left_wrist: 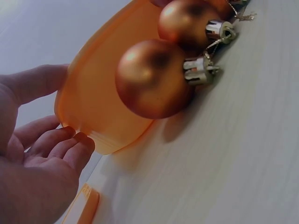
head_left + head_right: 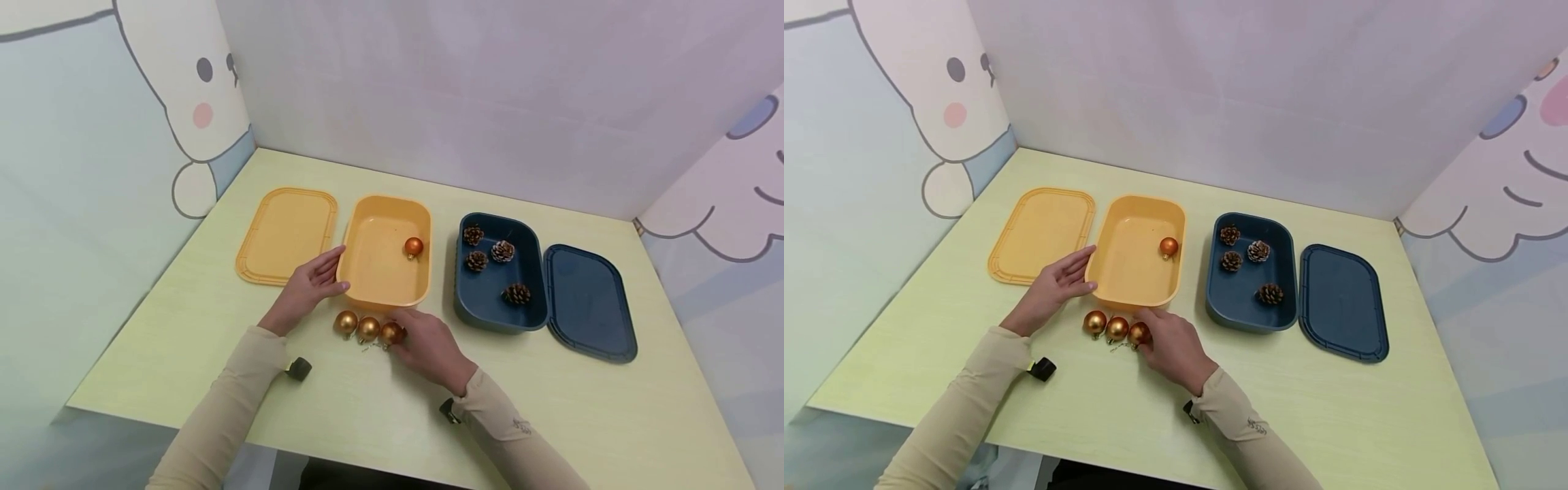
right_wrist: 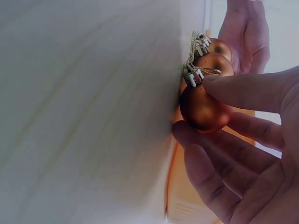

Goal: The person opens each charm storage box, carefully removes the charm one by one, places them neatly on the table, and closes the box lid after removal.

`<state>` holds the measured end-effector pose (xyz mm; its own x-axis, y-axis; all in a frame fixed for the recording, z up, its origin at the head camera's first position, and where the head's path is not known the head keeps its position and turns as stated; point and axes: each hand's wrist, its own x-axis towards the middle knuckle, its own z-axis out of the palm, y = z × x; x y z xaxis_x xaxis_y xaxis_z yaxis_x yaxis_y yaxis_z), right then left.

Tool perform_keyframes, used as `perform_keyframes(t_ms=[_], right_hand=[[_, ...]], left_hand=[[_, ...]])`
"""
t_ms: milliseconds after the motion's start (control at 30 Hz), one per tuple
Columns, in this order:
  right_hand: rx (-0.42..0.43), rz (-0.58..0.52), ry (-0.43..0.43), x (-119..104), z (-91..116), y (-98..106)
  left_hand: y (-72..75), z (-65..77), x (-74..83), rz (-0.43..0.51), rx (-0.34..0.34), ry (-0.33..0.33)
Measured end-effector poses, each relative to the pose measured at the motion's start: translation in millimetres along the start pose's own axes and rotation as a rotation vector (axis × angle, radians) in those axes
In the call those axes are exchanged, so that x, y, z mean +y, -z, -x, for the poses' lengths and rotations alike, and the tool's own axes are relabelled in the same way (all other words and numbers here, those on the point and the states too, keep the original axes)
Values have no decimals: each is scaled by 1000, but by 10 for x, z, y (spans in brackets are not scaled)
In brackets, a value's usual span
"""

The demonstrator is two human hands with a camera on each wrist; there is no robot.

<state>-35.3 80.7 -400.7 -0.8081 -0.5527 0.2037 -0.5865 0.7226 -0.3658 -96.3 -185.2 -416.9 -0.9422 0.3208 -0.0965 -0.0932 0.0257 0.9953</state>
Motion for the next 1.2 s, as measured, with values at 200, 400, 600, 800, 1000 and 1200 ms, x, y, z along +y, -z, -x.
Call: perform_keyframes(t_ms=[200, 400, 600, 800, 1000, 1200], right_hand=[[-7, 12, -10, 11, 16, 34], [-9, 26, -11, 13, 30, 75], [-8, -1, 8, 6, 24, 70], [-11, 1, 16, 18, -2, 40], [9, 14, 2, 29, 3, 4], [42, 24, -1, 38, 18, -16]], left_hand=[[-2, 1, 4, 10, 0, 7], [3, 12, 14, 7, 0, 5], [-1, 13, 8, 10, 2, 5], [-3, 14, 0, 7, 4, 10], [-3, 14, 5, 5, 1, 8], [-3, 2, 4, 9, 1, 2]])
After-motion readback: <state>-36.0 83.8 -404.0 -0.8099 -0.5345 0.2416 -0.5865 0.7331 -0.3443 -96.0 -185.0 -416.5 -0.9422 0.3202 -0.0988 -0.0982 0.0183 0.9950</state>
